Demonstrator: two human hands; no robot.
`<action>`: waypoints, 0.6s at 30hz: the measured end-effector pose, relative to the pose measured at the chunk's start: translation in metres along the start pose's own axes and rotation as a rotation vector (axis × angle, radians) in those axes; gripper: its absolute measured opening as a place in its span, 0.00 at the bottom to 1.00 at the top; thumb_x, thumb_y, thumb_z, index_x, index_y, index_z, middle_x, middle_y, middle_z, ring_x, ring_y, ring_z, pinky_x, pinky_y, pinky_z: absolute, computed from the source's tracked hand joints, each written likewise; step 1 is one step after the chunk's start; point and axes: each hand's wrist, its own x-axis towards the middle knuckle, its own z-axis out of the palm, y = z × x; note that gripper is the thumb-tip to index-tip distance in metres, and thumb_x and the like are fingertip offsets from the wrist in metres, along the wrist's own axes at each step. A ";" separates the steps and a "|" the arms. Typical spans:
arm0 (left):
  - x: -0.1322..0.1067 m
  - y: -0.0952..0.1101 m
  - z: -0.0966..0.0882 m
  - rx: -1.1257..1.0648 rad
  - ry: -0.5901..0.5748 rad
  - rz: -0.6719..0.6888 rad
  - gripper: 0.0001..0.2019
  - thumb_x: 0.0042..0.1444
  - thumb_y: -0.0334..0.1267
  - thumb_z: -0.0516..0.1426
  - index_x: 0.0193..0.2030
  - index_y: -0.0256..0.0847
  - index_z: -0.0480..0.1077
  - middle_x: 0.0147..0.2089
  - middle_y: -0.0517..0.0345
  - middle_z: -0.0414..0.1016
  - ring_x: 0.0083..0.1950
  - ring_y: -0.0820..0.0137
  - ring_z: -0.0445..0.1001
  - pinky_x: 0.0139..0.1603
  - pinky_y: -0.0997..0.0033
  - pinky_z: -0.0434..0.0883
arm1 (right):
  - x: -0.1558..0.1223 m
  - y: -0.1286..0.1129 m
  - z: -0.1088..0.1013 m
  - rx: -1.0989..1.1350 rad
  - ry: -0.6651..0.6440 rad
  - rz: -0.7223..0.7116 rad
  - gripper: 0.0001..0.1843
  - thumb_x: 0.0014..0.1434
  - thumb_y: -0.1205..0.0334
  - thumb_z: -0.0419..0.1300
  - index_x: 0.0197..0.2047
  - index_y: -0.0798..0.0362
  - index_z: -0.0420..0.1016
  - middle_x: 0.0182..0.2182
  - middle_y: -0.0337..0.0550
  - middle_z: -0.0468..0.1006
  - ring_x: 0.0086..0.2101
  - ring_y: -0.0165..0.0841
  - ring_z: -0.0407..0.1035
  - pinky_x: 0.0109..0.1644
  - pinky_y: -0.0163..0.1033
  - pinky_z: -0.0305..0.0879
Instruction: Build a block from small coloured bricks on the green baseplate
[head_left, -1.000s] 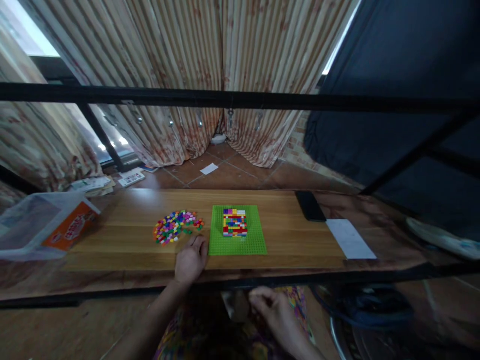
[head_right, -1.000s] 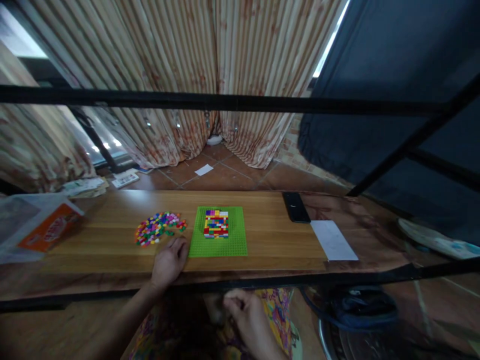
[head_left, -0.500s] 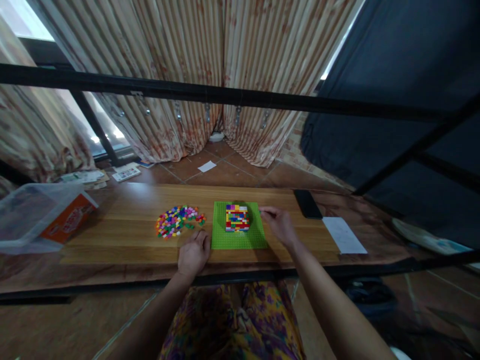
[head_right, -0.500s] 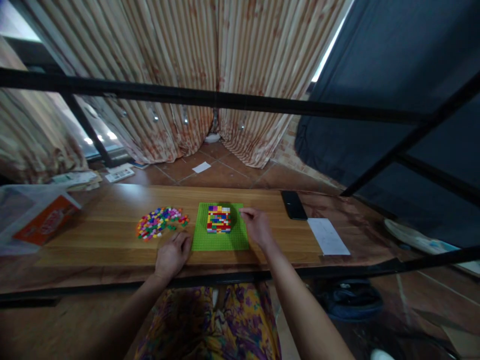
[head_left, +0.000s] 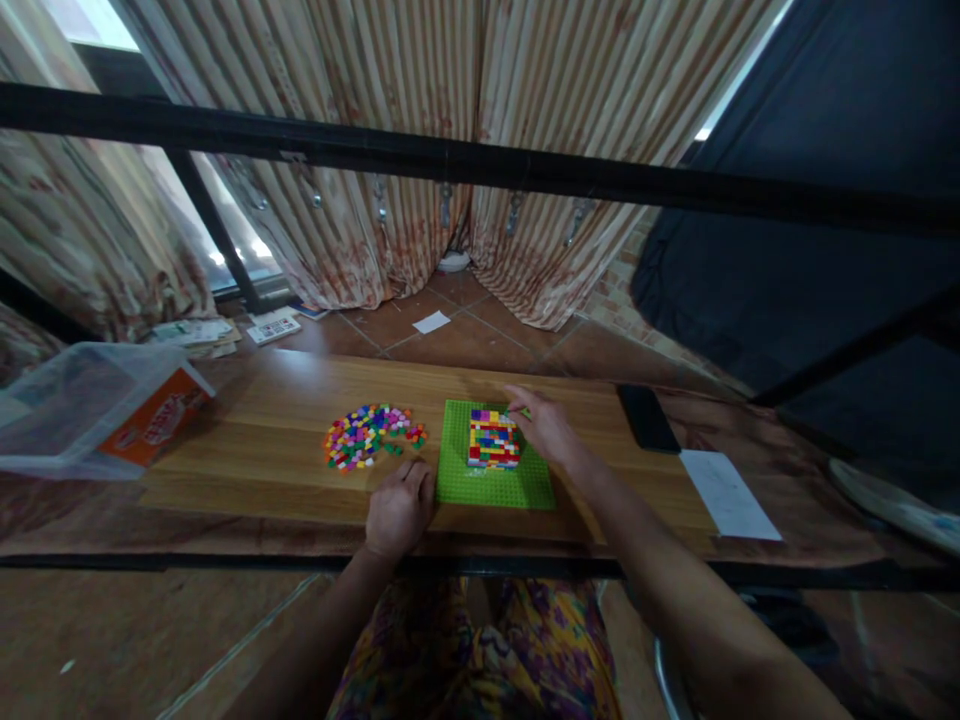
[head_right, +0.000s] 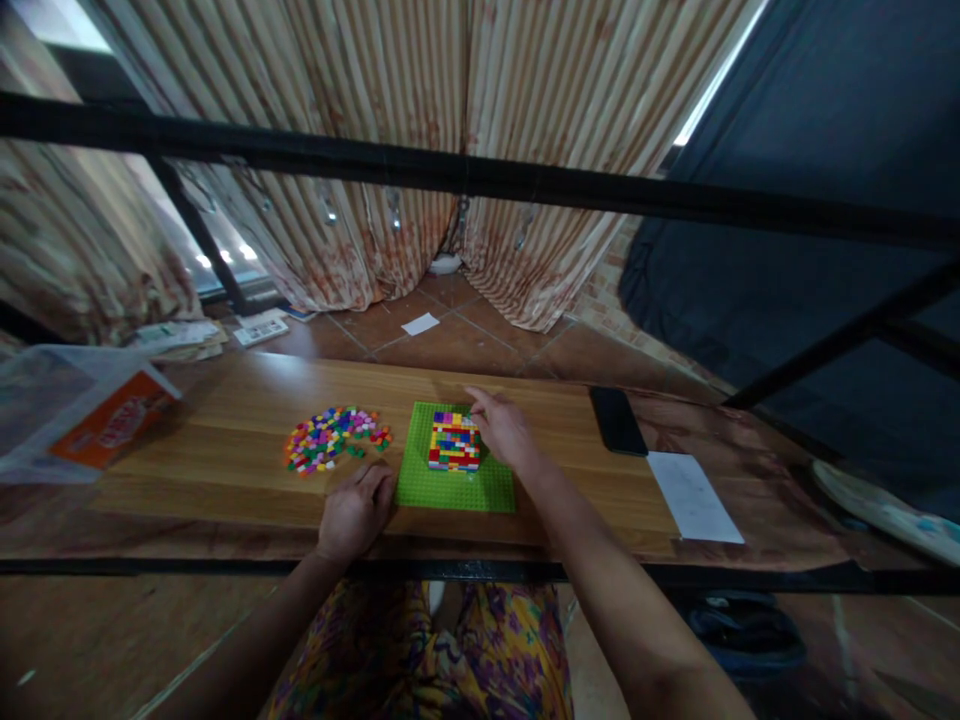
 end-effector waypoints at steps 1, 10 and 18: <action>0.000 0.000 0.000 -0.001 0.002 0.004 0.12 0.66 0.38 0.47 0.36 0.42 0.70 0.36 0.54 0.76 0.38 0.66 0.74 0.39 0.68 0.67 | 0.001 -0.001 -0.001 -0.012 -0.023 -0.021 0.28 0.60 0.69 0.56 0.63 0.49 0.68 0.39 0.42 0.82 0.43 0.37 0.73 0.53 0.44 0.66; -0.001 0.001 -0.001 -0.006 0.007 0.015 0.11 0.65 0.37 0.47 0.36 0.42 0.69 0.36 0.54 0.75 0.36 0.68 0.73 0.38 0.68 0.67 | 0.012 -0.005 -0.001 -0.059 -0.120 -0.077 0.29 0.59 0.72 0.56 0.64 0.50 0.68 0.39 0.44 0.82 0.42 0.36 0.74 0.53 0.43 0.67; -0.002 0.000 0.000 -0.023 0.012 0.018 0.11 0.65 0.37 0.47 0.38 0.42 0.70 0.36 0.55 0.75 0.37 0.68 0.73 0.38 0.69 0.67 | 0.027 -0.006 -0.008 -0.121 -0.232 -0.114 0.32 0.56 0.73 0.57 0.64 0.52 0.67 0.34 0.40 0.82 0.35 0.33 0.74 0.45 0.36 0.67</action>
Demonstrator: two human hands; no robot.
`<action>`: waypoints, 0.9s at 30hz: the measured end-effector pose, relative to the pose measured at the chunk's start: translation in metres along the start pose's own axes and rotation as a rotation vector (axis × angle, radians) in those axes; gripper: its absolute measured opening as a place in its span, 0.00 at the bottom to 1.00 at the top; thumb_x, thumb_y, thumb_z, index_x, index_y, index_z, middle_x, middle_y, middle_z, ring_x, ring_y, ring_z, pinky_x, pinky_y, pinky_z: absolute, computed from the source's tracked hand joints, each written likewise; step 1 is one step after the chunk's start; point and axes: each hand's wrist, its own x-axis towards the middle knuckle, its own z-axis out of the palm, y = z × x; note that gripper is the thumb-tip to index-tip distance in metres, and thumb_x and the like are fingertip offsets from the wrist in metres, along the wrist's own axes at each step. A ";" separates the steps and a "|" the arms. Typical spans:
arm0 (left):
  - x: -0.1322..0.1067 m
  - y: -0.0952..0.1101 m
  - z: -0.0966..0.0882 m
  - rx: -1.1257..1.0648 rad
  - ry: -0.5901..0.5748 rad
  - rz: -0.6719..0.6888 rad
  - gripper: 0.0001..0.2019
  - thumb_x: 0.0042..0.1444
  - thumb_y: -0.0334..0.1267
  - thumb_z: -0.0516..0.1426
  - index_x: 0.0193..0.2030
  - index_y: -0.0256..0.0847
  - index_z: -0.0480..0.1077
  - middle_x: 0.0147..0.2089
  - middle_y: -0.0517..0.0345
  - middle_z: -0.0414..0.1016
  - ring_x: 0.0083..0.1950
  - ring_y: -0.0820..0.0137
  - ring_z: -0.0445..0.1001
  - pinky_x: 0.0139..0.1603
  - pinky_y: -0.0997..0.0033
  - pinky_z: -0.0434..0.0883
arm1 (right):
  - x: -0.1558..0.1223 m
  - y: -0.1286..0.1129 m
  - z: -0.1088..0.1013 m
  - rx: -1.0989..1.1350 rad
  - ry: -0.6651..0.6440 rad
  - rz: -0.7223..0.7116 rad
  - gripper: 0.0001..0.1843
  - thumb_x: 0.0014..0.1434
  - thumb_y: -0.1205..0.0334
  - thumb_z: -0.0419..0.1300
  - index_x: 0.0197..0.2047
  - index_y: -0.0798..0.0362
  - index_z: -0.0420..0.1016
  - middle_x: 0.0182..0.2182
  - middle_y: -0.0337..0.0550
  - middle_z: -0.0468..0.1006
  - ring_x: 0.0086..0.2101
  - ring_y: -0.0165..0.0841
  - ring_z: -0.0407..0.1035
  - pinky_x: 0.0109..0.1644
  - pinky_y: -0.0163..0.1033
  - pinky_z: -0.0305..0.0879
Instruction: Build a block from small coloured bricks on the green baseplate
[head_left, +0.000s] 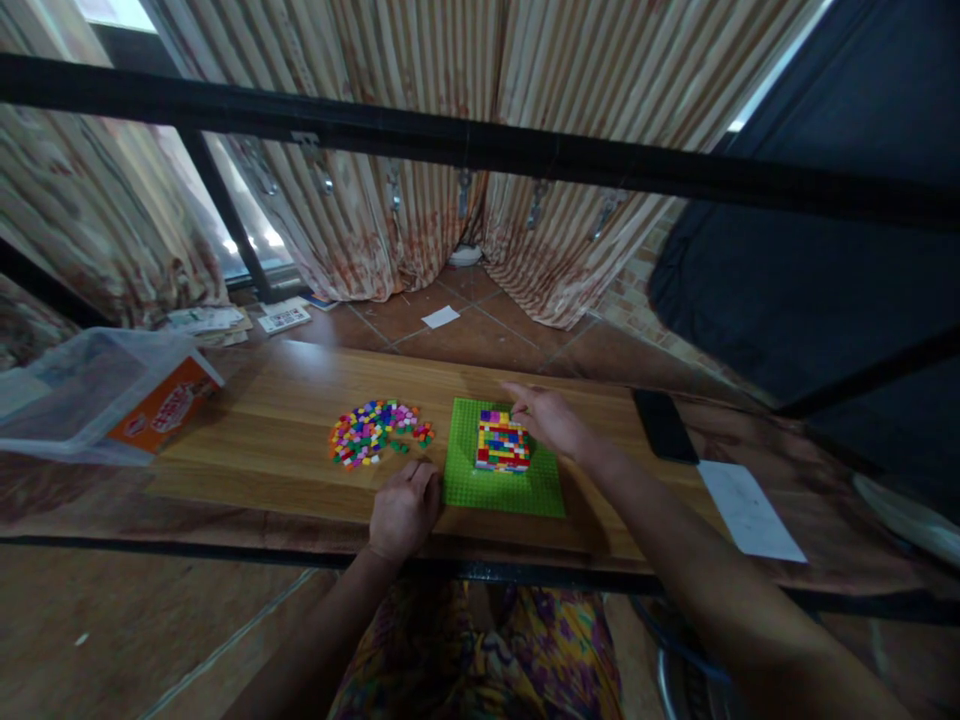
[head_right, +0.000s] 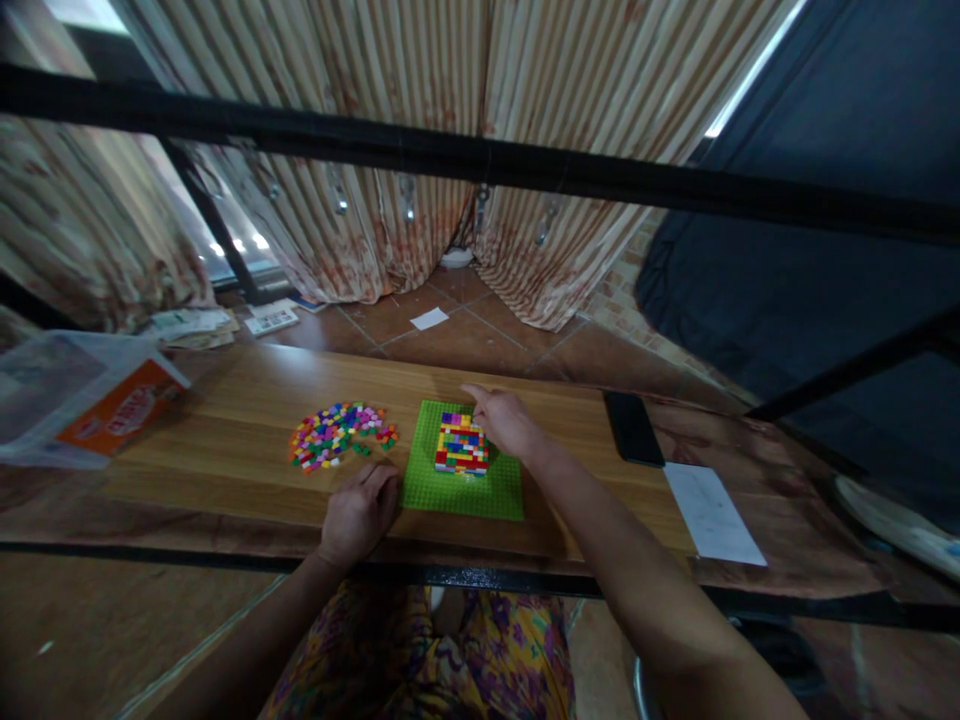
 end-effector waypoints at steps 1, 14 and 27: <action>0.000 0.000 0.000 -0.006 0.000 0.000 0.11 0.65 0.37 0.48 0.39 0.42 0.70 0.36 0.55 0.75 0.37 0.68 0.73 0.38 0.69 0.67 | 0.002 0.000 -0.001 -0.010 -0.024 -0.010 0.32 0.55 0.73 0.56 0.64 0.52 0.67 0.33 0.39 0.82 0.35 0.32 0.74 0.44 0.35 0.66; -0.001 -0.003 0.002 -0.028 -0.015 -0.011 0.09 0.65 0.37 0.48 0.40 0.43 0.70 0.37 0.54 0.75 0.38 0.68 0.74 0.39 0.69 0.69 | 0.020 -0.002 -0.012 -0.060 -0.181 -0.106 0.32 0.53 0.75 0.55 0.62 0.51 0.71 0.29 0.38 0.82 0.30 0.32 0.73 0.36 0.34 0.62; 0.000 -0.001 0.002 -0.010 0.008 0.002 0.10 0.65 0.36 0.48 0.40 0.42 0.70 0.37 0.54 0.76 0.38 0.68 0.74 0.39 0.69 0.68 | 0.008 0.001 -0.014 0.071 -0.150 -0.039 0.34 0.55 0.71 0.59 0.66 0.52 0.64 0.34 0.39 0.84 0.36 0.34 0.77 0.45 0.36 0.67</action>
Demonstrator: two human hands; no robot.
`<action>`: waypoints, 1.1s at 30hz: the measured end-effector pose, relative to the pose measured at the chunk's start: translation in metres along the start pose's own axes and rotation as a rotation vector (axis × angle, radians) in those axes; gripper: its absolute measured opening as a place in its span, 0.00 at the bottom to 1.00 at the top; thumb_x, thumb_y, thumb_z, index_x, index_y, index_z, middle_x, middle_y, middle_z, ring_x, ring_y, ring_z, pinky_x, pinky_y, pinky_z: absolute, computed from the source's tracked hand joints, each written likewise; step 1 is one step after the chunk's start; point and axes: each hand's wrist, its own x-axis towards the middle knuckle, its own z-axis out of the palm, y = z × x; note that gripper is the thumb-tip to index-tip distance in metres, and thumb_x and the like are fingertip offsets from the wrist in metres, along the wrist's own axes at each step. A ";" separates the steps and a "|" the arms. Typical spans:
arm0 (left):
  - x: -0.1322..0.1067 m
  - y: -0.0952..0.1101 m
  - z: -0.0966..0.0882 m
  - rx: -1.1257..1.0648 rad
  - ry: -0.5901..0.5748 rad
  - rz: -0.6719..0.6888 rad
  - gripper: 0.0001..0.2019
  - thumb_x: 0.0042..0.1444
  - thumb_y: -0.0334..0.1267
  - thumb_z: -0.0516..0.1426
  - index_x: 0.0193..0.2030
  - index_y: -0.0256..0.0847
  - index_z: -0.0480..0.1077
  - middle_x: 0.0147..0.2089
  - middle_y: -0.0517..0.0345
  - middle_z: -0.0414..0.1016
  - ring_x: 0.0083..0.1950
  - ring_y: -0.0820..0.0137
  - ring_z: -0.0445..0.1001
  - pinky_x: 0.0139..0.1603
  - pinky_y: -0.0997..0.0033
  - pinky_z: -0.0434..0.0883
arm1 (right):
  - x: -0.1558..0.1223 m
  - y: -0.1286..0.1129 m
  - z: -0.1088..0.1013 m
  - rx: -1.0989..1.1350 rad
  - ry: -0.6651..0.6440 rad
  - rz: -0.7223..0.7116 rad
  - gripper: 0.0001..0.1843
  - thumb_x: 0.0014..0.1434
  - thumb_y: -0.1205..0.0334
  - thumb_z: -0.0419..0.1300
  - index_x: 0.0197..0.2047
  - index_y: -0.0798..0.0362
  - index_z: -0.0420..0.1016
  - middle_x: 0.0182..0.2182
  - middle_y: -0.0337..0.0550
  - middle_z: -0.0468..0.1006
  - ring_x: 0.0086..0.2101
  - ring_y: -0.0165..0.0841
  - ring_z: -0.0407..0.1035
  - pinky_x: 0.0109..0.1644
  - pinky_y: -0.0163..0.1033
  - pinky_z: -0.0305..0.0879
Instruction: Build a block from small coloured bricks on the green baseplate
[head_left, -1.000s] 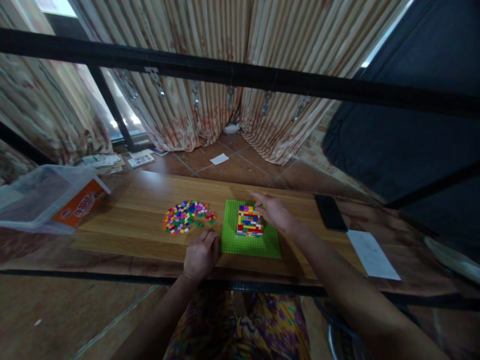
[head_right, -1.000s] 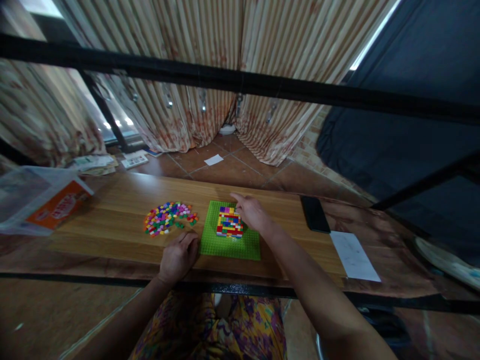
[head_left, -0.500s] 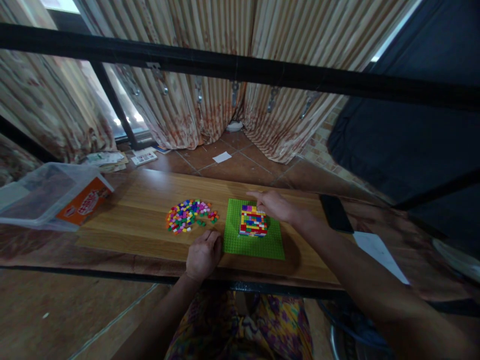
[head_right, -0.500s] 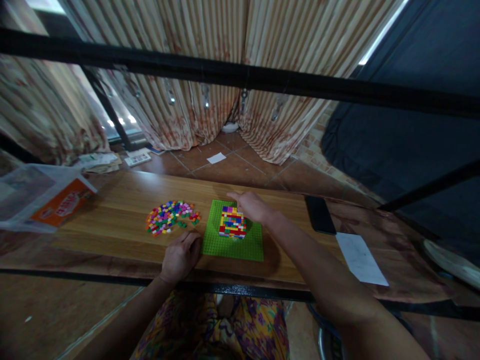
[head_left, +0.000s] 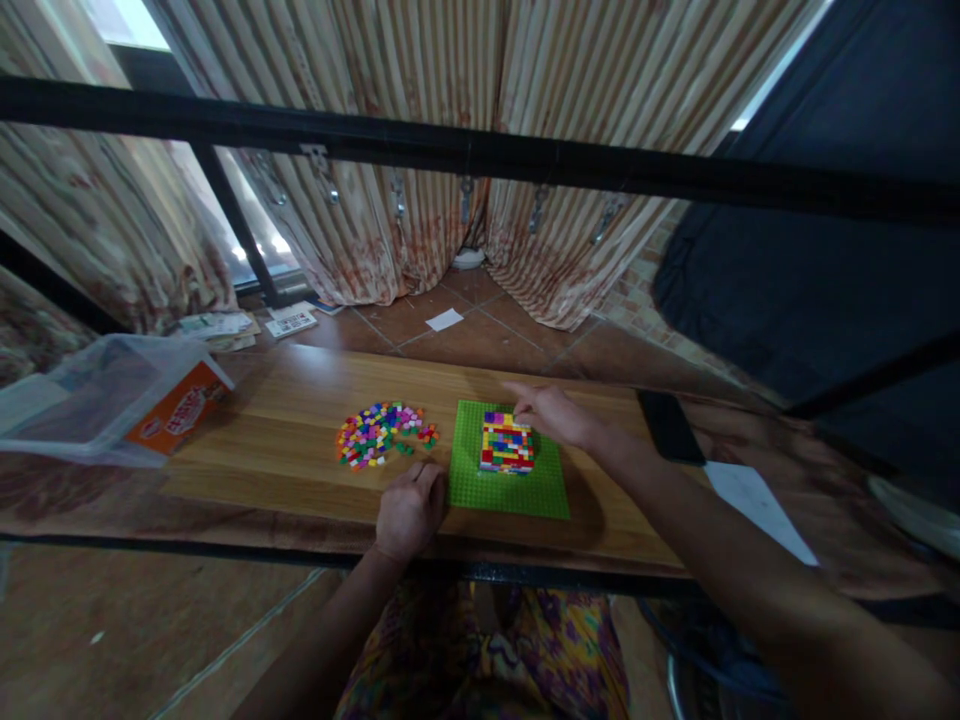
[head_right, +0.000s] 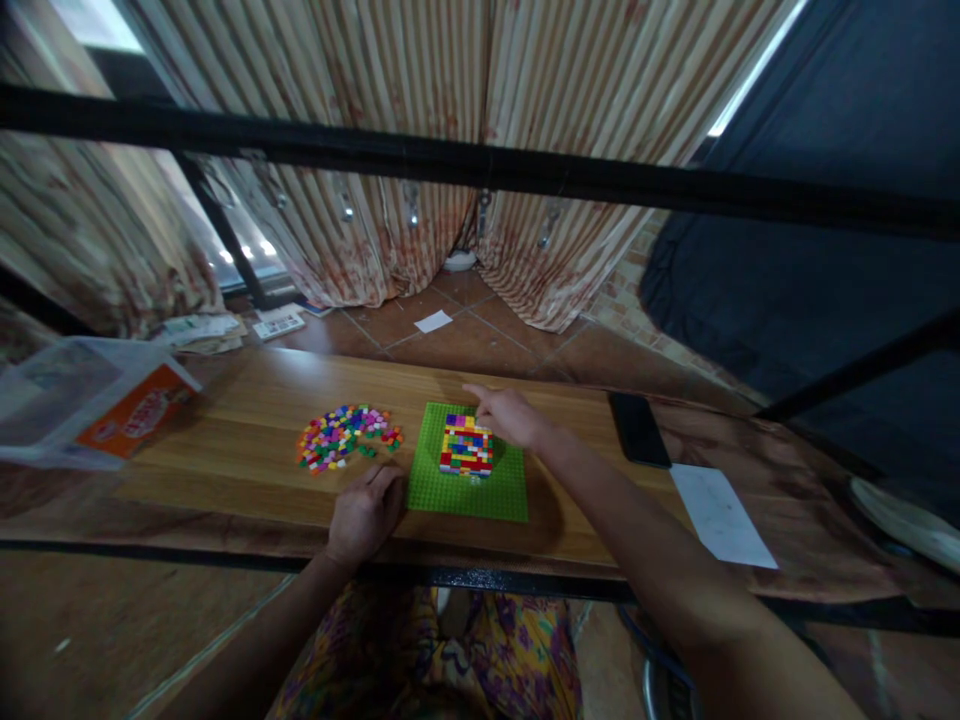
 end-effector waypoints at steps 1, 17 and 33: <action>0.000 0.000 0.000 0.001 0.001 0.001 0.10 0.65 0.36 0.48 0.39 0.42 0.70 0.37 0.54 0.76 0.37 0.68 0.74 0.38 0.69 0.68 | -0.004 0.002 0.001 0.032 0.031 0.017 0.35 0.55 0.70 0.60 0.66 0.51 0.63 0.35 0.39 0.84 0.37 0.34 0.77 0.46 0.38 0.68; -0.010 0.000 -0.003 -0.071 0.037 0.074 0.10 0.65 0.36 0.49 0.39 0.42 0.71 0.34 0.54 0.73 0.36 0.70 0.72 0.38 0.71 0.68 | -0.013 -0.102 0.078 0.091 0.232 0.023 0.12 0.63 0.68 0.55 0.41 0.49 0.80 0.40 0.44 0.82 0.42 0.36 0.75 0.49 0.40 0.68; -0.011 -0.005 0.004 -0.055 0.089 0.121 0.04 0.57 0.33 0.53 0.32 0.41 0.68 0.32 0.56 0.72 0.34 0.70 0.70 0.34 0.72 0.65 | 0.035 -0.115 0.116 -0.146 0.019 0.172 0.09 0.63 0.66 0.57 0.43 0.51 0.78 0.44 0.46 0.79 0.44 0.36 0.73 0.47 0.37 0.64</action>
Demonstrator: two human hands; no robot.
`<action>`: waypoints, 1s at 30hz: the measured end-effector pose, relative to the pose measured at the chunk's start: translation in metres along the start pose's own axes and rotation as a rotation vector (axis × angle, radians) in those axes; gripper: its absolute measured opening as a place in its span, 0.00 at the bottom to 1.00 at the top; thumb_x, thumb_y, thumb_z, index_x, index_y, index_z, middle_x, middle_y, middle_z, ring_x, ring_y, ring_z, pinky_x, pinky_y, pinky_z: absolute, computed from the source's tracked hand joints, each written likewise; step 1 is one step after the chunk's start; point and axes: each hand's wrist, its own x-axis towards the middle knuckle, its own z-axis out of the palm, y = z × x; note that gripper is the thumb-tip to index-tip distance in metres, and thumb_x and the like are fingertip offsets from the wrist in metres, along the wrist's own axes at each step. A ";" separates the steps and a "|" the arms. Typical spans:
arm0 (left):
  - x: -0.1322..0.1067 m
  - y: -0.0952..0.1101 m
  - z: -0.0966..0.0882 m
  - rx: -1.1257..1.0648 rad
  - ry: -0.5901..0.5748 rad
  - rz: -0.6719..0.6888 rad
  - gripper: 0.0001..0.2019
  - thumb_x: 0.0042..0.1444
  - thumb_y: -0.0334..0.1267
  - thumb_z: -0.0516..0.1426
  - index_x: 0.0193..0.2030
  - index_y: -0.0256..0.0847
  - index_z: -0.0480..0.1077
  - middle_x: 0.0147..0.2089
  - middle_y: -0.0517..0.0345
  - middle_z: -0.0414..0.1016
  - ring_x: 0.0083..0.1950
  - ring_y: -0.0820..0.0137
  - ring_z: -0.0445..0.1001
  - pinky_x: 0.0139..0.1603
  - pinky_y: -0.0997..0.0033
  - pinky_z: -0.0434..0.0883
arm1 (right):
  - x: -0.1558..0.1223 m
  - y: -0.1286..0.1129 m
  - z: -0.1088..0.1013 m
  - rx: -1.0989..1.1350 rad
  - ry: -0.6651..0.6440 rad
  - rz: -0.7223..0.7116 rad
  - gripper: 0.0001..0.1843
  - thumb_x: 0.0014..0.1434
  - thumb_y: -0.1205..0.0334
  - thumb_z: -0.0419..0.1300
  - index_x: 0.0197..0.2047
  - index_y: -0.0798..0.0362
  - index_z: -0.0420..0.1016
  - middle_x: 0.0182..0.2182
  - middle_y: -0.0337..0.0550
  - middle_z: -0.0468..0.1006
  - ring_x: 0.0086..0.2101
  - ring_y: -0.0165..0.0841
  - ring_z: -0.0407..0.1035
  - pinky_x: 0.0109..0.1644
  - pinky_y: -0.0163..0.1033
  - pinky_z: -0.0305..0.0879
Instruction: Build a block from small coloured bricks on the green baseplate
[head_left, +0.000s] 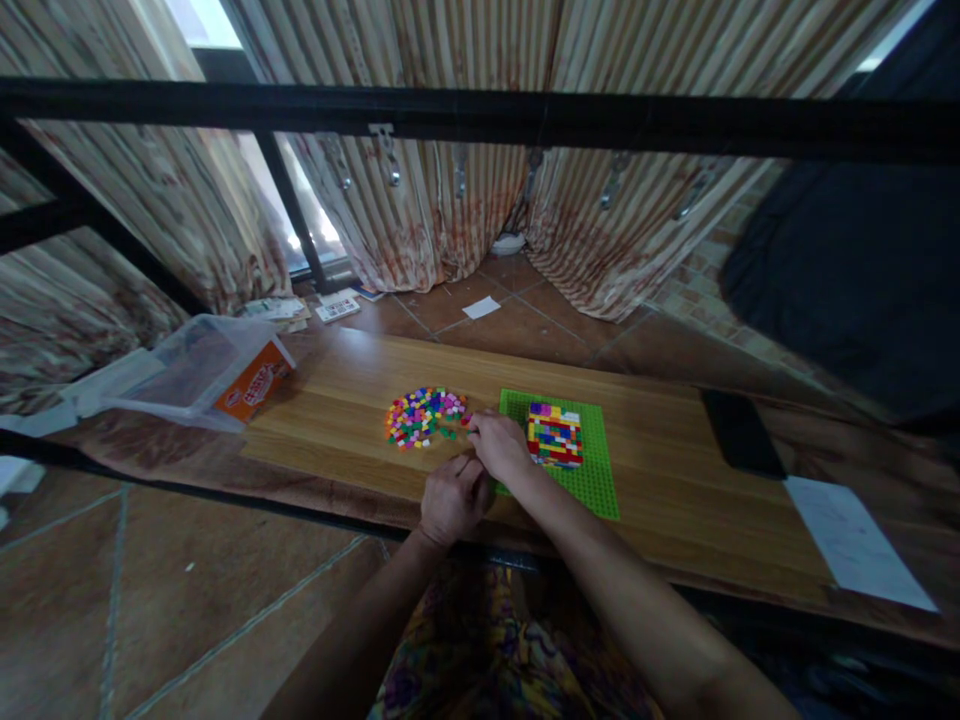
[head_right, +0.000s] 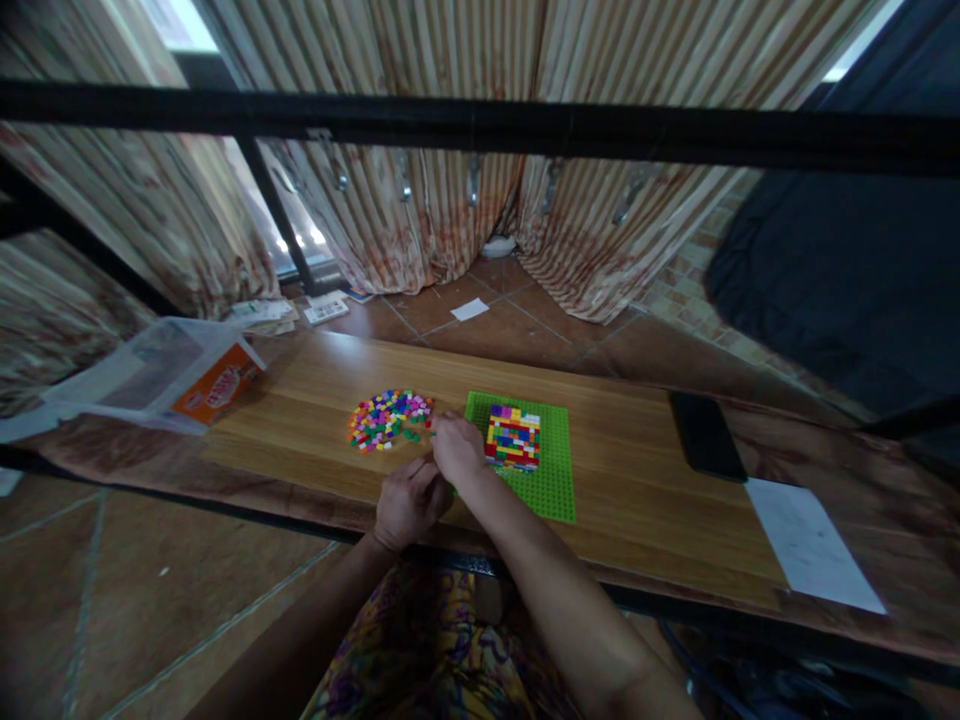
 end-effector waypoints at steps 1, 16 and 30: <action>0.000 0.000 0.000 0.002 -0.001 0.003 0.04 0.57 0.32 0.53 0.32 0.41 0.68 0.32 0.57 0.72 0.34 0.70 0.70 0.34 0.72 0.65 | -0.001 0.000 0.000 0.001 0.001 -0.004 0.09 0.63 0.66 0.57 0.42 0.51 0.78 0.44 0.46 0.79 0.44 0.35 0.73 0.47 0.37 0.64; 0.004 0.003 -0.004 0.048 0.012 0.028 0.07 0.61 0.33 0.52 0.33 0.41 0.69 0.31 0.56 0.71 0.33 0.70 0.70 0.33 0.71 0.64 | -0.042 0.018 -0.010 0.671 0.272 -0.010 0.03 0.57 0.65 0.59 0.32 0.51 0.74 0.26 0.37 0.78 0.28 0.31 0.71 0.35 0.35 0.66; 0.005 0.000 -0.001 0.069 0.029 0.033 0.06 0.62 0.33 0.53 0.35 0.42 0.70 0.32 0.57 0.74 0.33 0.70 0.72 0.35 0.71 0.66 | -0.060 0.134 -0.059 0.659 0.516 0.331 0.07 0.49 0.59 0.59 0.30 0.52 0.76 0.26 0.40 0.79 0.28 0.33 0.72 0.36 0.39 0.67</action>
